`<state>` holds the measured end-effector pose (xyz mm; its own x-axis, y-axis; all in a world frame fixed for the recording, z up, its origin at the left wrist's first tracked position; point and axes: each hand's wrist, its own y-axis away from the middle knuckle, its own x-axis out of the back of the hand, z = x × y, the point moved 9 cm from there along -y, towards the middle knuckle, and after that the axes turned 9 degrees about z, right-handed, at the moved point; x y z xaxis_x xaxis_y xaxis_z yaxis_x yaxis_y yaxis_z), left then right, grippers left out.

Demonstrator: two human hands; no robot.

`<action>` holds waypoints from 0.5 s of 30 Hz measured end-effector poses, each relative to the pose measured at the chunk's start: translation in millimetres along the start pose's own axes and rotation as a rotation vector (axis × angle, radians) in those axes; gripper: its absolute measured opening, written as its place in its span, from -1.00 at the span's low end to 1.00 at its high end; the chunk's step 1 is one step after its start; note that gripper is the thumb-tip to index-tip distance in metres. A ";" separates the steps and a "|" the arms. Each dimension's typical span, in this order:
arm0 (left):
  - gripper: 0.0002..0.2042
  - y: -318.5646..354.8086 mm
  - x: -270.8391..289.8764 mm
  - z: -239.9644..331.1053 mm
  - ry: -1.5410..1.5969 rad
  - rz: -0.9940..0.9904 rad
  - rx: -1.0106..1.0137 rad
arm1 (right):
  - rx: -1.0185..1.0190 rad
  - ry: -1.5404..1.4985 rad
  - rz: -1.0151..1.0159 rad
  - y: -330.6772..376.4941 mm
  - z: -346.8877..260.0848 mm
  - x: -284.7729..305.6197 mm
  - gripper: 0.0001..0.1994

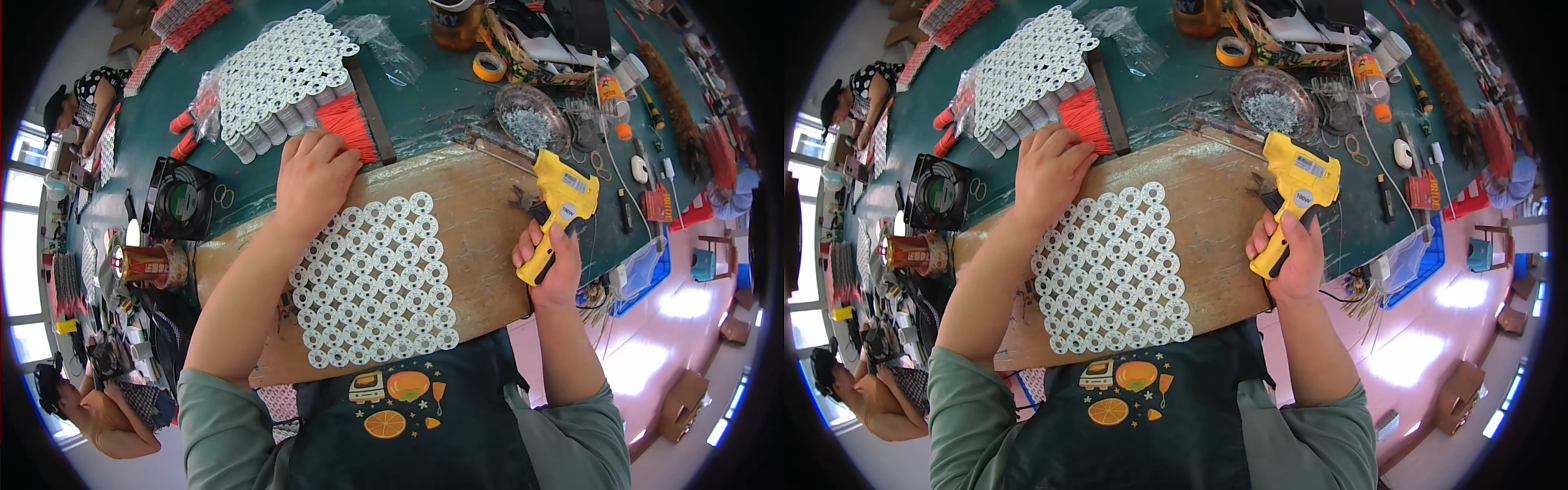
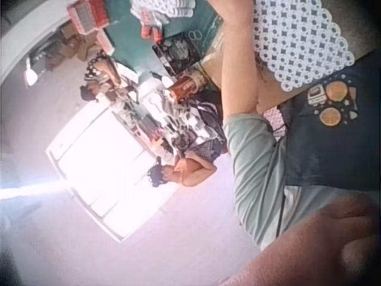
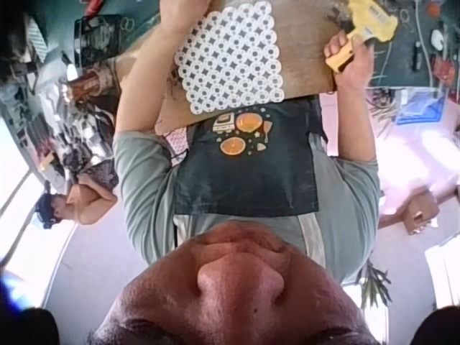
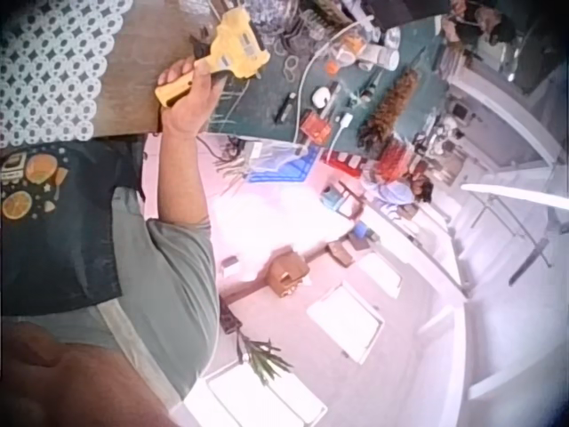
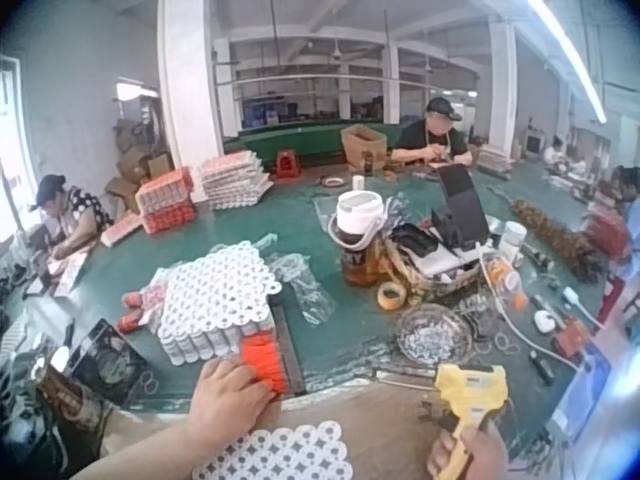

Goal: The person solders wires onto an array of circular LED circuit boards using a soldering gun, removes the completed board array, and places a new one onto the workbench. They then grab wires from a bundle and solder them onto the new circuit board array using the soldering gun.

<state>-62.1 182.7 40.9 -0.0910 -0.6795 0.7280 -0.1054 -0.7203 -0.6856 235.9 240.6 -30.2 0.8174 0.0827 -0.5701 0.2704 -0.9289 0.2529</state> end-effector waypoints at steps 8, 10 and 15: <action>-0.89 3.6 -4.1 1.7 0.056 -0.048 0.041 | 0.003 -0.001 0.001 0.8 -0.3 -0.1 -0.58; -0.90 2.5 -6.2 -0.5 0.090 -0.071 0.056 | 0.008 -0.010 0.011 0.6 -1.0 0.6 -0.58; -0.90 -8.2 -3.5 -25.1 0.015 -0.053 0.157 | 0.006 -0.004 0.000 0.9 -1.0 -0.6 -0.59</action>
<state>-85.8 194.5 44.2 -0.1042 -0.6384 0.7626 0.0455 -0.7691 -0.6376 236.2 240.1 -28.8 0.8152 0.0815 -0.5734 0.2677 -0.9310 0.2483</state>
